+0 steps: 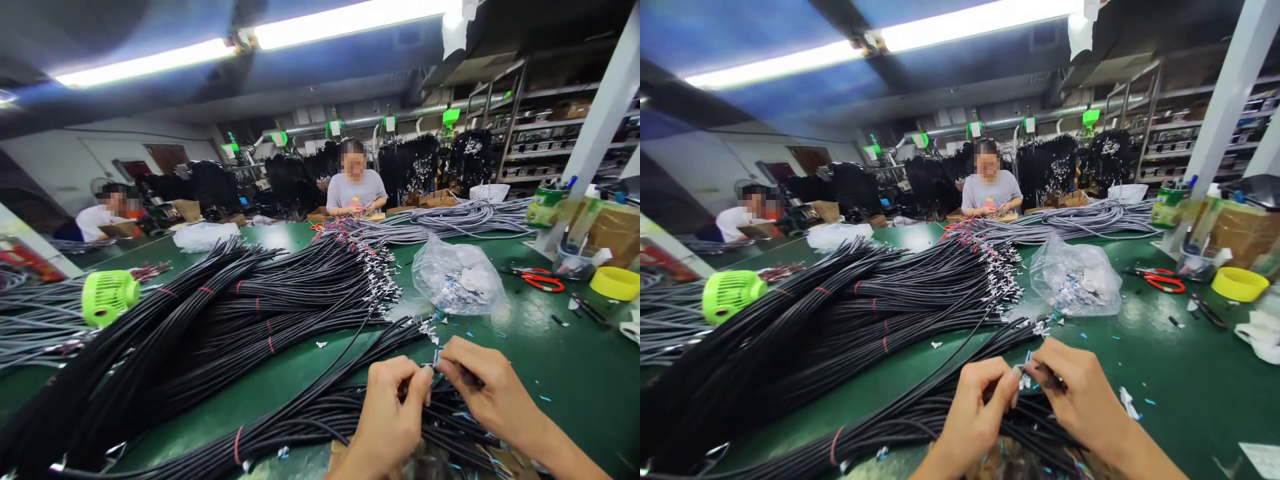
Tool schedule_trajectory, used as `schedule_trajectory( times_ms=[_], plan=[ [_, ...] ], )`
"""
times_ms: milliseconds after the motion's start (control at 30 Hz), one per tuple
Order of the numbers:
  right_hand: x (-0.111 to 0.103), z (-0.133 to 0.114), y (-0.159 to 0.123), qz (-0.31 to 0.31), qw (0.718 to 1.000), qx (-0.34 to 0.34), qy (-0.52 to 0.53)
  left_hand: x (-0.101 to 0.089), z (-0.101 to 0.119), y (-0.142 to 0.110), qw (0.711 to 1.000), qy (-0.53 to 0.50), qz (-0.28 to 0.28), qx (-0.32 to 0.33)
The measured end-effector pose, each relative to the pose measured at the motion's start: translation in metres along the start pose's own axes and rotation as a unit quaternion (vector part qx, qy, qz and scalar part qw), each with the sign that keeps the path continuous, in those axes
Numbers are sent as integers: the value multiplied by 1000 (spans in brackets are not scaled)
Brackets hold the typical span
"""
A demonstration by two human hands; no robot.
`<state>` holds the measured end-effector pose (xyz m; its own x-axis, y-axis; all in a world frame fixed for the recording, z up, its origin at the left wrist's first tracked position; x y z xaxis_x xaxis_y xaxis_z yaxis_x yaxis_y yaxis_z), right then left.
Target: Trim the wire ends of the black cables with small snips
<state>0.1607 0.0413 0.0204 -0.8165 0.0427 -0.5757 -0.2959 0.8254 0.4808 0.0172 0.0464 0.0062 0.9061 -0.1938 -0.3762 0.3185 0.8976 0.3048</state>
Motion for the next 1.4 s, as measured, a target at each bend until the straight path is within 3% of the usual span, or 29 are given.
schedule_trajectory(
  times_ms=[67,100,167,233,367,533,600,667,700,800,967,1233,1400],
  plan=[
    [9,4,-4,5,987,95,129,-1,1,2,1000,4,-4,17],
    [16,8,-7,3,962,166,216,-1,1,3,1000,-3,-6,23],
    [32,13,-12,4,882,289,373,-2,0,6,999,-33,-7,26],
    [40,16,-15,48,821,354,445,-2,-2,7,998,-63,5,17],
    [24,25,-10,151,806,367,440,0,-6,5,996,-74,44,-11],
    [-44,48,-4,339,801,285,402,3,-12,6,988,-133,37,-71],
    [-53,49,-6,365,814,260,369,4,-13,8,985,-140,25,-92],
    [-39,39,-1,219,913,237,249,4,-13,9,986,-135,27,-97],
    [-31,32,0,176,944,205,193,4,-12,9,986,-132,31,-96],
    [-12,15,-3,88,987,125,55,3,-12,8,988,-124,40,-87],
    [-7,9,-4,28,995,95,4,2,-10,7,990,-107,44,-76],
    [-4,10,-5,44,994,101,21,4,-10,6,993,-76,34,-78],
    [2,13,-5,40,993,101,49,3,-4,6,997,-65,26,-44]
  ],
)
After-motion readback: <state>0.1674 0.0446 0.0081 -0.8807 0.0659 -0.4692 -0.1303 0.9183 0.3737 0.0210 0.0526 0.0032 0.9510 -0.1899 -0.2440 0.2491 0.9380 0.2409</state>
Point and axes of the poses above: each hand's wrist, its own y-axis towards the middle knuckle, its own x-axis out of the palm, z = x × y, the point moved 5 cm from there along y, towards the middle knuckle
